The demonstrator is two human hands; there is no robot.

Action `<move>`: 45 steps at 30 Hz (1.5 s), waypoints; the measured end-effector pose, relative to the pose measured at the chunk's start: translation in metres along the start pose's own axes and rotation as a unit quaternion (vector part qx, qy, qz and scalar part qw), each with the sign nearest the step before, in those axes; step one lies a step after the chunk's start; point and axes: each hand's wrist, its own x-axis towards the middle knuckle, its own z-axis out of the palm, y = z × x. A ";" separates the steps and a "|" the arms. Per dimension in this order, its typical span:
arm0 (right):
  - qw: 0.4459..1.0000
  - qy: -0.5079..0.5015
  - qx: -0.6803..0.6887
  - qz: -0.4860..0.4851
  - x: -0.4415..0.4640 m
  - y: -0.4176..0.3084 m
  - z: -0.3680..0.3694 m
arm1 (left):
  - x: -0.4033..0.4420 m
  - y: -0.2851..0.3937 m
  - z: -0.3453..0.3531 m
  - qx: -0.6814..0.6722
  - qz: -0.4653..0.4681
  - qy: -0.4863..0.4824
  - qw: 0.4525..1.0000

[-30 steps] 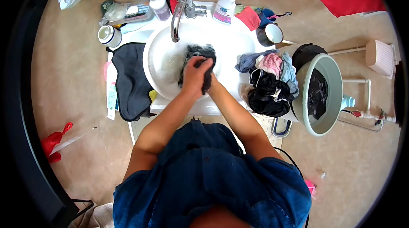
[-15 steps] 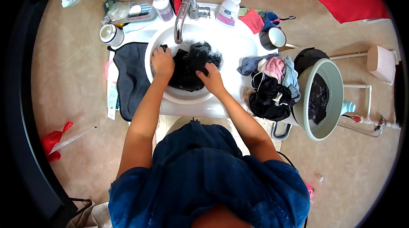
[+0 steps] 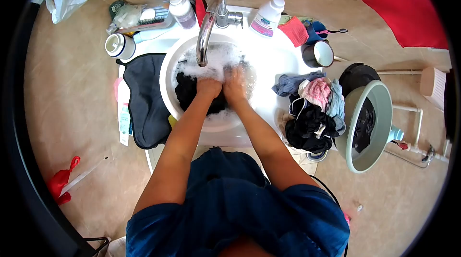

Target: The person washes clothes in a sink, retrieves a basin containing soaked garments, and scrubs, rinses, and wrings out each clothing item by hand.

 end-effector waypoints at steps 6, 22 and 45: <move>0.960 -0.237 0.071 -0.130 0.016 0.034 0.063 | -0.005 0.014 -0.019 -0.042 -0.052 -0.055 0.996; 0.293 -0.198 0.914 0.200 0.006 0.036 -0.078 | -0.110 0.101 -0.057 -0.327 0.155 0.350 0.864; 0.950 0.074 0.280 -0.119 -0.070 -0.014 -0.133 | -0.108 -0.020 0.000 0.014 0.064 0.234 0.970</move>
